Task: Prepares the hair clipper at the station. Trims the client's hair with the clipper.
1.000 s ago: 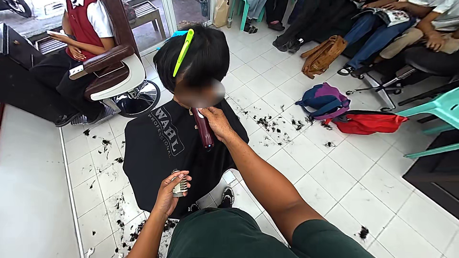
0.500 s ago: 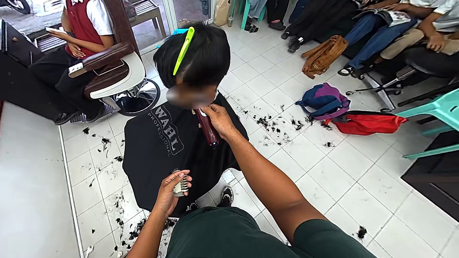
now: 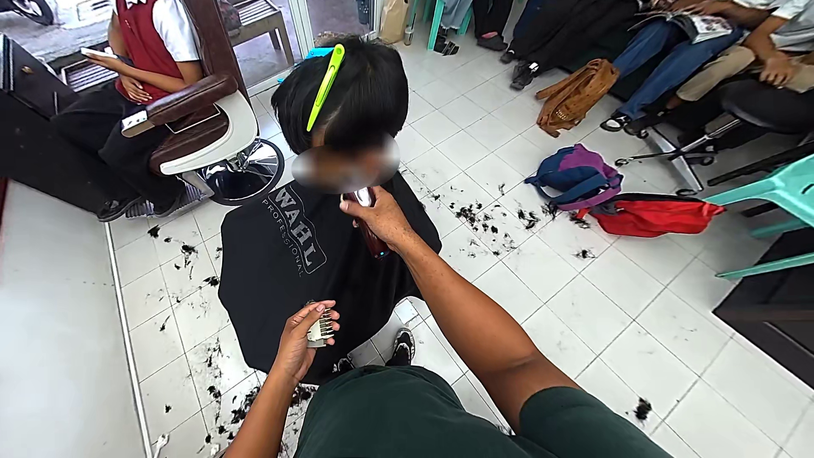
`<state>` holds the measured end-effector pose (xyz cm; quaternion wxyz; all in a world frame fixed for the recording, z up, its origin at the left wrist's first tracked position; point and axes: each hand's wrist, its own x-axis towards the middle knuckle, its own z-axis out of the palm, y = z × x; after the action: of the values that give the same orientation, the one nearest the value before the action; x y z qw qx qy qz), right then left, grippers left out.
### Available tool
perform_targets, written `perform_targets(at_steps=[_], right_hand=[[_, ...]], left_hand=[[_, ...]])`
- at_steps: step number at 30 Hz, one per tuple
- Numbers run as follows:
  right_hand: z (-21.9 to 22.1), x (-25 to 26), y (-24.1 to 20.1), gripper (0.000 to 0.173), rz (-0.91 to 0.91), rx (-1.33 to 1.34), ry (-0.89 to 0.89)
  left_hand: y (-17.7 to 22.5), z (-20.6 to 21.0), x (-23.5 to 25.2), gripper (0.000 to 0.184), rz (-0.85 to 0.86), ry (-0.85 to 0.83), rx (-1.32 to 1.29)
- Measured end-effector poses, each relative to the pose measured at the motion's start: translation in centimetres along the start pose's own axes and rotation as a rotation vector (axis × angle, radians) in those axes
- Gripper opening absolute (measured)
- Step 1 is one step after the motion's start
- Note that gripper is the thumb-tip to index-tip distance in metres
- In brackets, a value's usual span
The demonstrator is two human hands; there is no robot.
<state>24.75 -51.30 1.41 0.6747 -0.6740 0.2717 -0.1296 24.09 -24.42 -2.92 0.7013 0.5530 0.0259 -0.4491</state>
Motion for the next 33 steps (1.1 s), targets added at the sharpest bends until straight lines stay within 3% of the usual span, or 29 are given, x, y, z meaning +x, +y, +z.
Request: perform_targets(at_steps=[6,33], right_hand=[[0.1,0.7,-0.15,0.04,-0.026,0.056,0.044],[0.27,0.76,-0.25,0.039,-0.069,0.137,0.033]], left_hand=[[-0.15,0.02,0.04,0.033,0.023,-0.024,0.001],[-0.14,0.2,0.37,0.026,0.037,-0.041,0.031]])
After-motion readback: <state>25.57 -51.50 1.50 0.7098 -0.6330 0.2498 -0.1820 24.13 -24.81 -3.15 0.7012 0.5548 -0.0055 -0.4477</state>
